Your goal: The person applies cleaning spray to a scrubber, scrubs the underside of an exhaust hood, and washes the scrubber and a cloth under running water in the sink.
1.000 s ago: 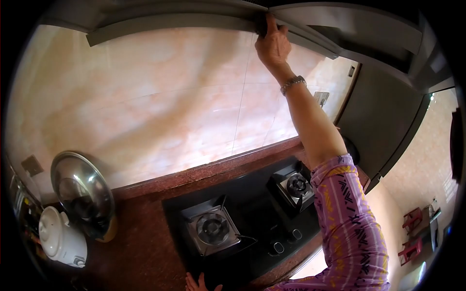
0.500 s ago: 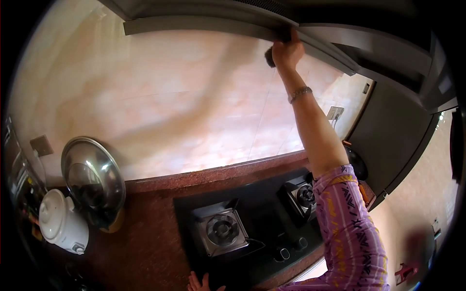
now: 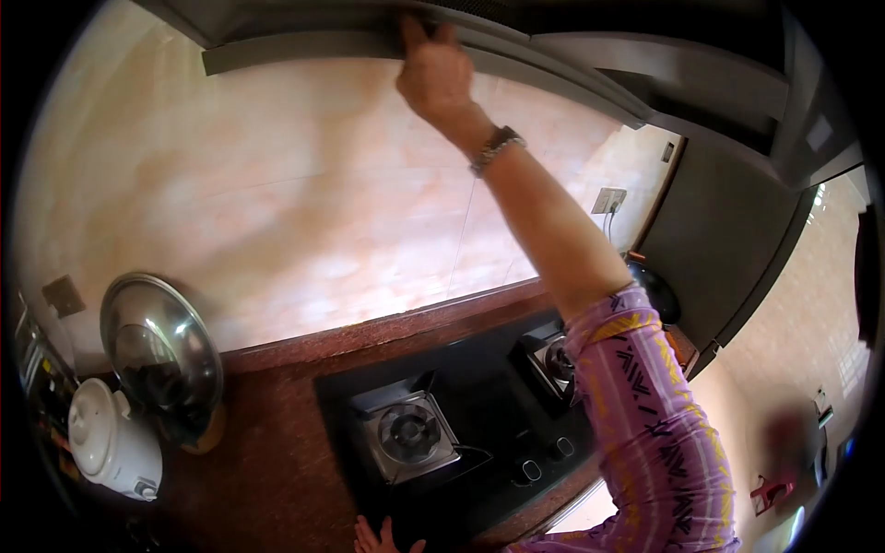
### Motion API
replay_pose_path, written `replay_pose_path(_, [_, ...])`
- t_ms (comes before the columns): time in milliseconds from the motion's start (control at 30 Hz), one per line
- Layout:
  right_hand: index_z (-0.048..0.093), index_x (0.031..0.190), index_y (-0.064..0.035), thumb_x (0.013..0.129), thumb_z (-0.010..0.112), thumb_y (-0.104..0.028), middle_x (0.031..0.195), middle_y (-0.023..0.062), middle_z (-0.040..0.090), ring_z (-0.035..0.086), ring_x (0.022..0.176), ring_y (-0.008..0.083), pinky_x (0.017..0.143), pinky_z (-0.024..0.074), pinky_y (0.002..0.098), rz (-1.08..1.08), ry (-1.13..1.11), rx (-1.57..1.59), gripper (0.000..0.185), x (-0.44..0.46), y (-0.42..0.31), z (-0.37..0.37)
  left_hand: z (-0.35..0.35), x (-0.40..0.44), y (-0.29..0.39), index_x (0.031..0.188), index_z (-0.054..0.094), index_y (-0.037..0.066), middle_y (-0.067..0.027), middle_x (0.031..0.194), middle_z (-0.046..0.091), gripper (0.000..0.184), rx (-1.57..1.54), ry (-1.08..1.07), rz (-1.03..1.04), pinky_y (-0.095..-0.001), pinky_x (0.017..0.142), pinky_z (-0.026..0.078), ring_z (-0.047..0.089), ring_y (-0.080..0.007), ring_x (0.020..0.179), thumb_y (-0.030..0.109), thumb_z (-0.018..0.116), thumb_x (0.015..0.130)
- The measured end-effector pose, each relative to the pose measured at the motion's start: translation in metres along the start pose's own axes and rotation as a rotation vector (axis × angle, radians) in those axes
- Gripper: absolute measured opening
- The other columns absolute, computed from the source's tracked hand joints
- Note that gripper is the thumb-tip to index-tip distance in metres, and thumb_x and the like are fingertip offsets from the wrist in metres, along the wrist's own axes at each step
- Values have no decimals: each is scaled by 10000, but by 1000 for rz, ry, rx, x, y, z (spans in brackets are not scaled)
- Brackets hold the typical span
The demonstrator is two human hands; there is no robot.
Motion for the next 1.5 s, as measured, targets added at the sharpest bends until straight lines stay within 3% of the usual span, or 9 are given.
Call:
replay_pose_path(167, [477,1084,-156,673,557,-75,971,250,507,584,774,388,620,489,469,160,-41,-136,426,-18,119,-11,2,0,2,1311,353,162,-231,1391,190,744,37,-12,-9,-504,1010,205,221,-402,1259,474,638,698])
replay_pose_path(333, [531,1099,-189,705,586,-123,914,222,581,582,771,394,699,481,442,358,176,-39,403,-39,176,-37,10,2,-1,1316,344,167,-226,1397,179,758,46,-1,-22,-521,1007,201,211,-400,1264,483,639,692])
replay_pose_path(433, [470,1162,-201,674,594,-85,905,229,565,575,782,405,682,477,445,444,163,41,516,-41,174,-33,11,3,-2,1314,347,171,-223,1402,168,763,44,1,-32,-525,1009,195,201,-397,1270,489,643,686])
replay_pose_path(600, [558,912,-50,639,565,-84,820,203,619,578,819,394,711,467,447,511,310,239,275,-27,150,-24,14,3,-5,1313,347,178,-217,1409,154,774,33,-2,-50,-525,1011,189,190,-393,1276,495,651,676])
replay_pose_path(1000, [561,1057,-176,683,541,-109,941,227,549,554,829,399,687,480,440,322,-17,-73,380,-26,148,-32,11,4,0,1325,321,185,-214,1411,141,789,30,-60,-68,-525,1019,163,171,-397,1278,494,652,679])
replay_pose_path(1233, [577,980,-141,639,534,-61,903,198,578,552,871,367,716,475,431,371,59,32,353,-18,117,-16,11,2,-4,1317,340,176,-228,1399,172,765,40,-46,-48,-531,1006,178,193,-404,1268,489,646,688])
replay_pose_path(1267, [525,970,-80,593,603,-84,901,234,565,553,867,380,678,482,444,287,72,63,385,-15,105,-14,11,1,-4,1313,348,173,-231,1397,176,757,20,-20,-37,-531,1004,181,197,-405,1267,487,644,691])
replay_pose_path(1367, [524,972,-103,593,613,-78,922,238,530,577,743,391,631,487,462,241,83,121,391,-7,59,-13,8,0,-3,1306,363,168,-232,1398,172,741,15,-21,-34,-525,1005,183,198,-408,1265,481,642,695])
replay_pose_path(1500, [508,1017,-134,616,607,-73,962,238,499,579,721,397,621,482,476,227,39,108,417,-11,52,-12,4,1,-1,1305,364,166,-233,1397,172,733,-19,-10,-22,-521,1007,184,200,-412,1263,471,641,699])
Point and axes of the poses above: each hand's wrist, its own x-axis towards the middle knuckle, its own z-axis out of the palm, y = z × x, the point moved 8 cm from there along x, towards the middle knuckle
